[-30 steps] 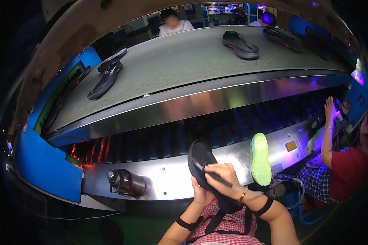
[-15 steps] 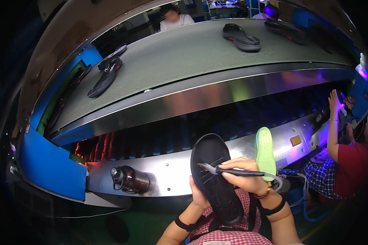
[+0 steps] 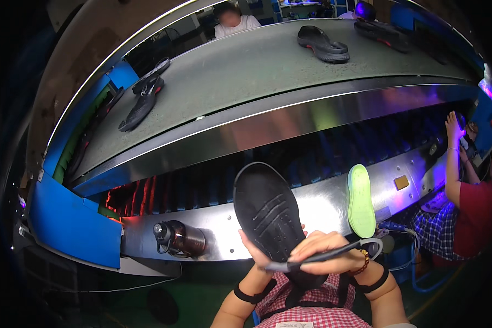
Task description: Applying adhesive to the interior surface of shoe soles using a brush.
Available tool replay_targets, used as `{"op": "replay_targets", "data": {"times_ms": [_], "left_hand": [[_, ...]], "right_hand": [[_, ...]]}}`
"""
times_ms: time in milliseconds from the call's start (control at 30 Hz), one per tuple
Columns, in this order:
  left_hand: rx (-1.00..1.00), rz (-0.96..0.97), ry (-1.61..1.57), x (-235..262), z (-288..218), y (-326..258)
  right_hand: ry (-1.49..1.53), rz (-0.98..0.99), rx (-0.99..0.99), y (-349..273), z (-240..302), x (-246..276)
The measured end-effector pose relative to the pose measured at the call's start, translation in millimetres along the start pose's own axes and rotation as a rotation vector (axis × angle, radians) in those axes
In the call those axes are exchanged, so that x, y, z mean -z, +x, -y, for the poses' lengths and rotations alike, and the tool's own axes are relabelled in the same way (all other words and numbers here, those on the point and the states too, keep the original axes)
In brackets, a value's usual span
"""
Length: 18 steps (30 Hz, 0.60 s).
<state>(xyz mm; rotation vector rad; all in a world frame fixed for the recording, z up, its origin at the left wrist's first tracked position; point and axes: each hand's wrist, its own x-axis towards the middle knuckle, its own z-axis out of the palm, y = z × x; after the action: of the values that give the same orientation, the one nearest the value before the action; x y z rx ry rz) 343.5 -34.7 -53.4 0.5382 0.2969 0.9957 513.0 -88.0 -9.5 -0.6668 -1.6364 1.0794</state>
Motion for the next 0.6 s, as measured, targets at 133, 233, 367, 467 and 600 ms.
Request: {"op": "replay_targets", "data": {"times_ms": [133,233,367,467,600], "left_hand": [[-0.153,0.014,0.021,5.9,-0.4,9.5],[-0.182,0.142,-0.071,11.1,-8.8,13.4],[-0.334,0.09,-0.063,1.6,-15.3,18.4],[-0.326,0.041,-0.092,-1.7,-20.2,15.2],[-0.402,0.077,-0.142,-18.0,-30.1,14.3]], "right_hand": [[-0.352,-0.103,0.036,1.3,-4.8,7.6],[-0.241,0.083,0.051,0.3,3.0,4.3],[-0.382,-0.138,0.002,-4.4,-3.6,11.4],[-0.302,-0.035,0.032,-7.6,-3.6,8.3],[-0.172,-0.027,0.023,-15.1,-2.5,6.3]]}}
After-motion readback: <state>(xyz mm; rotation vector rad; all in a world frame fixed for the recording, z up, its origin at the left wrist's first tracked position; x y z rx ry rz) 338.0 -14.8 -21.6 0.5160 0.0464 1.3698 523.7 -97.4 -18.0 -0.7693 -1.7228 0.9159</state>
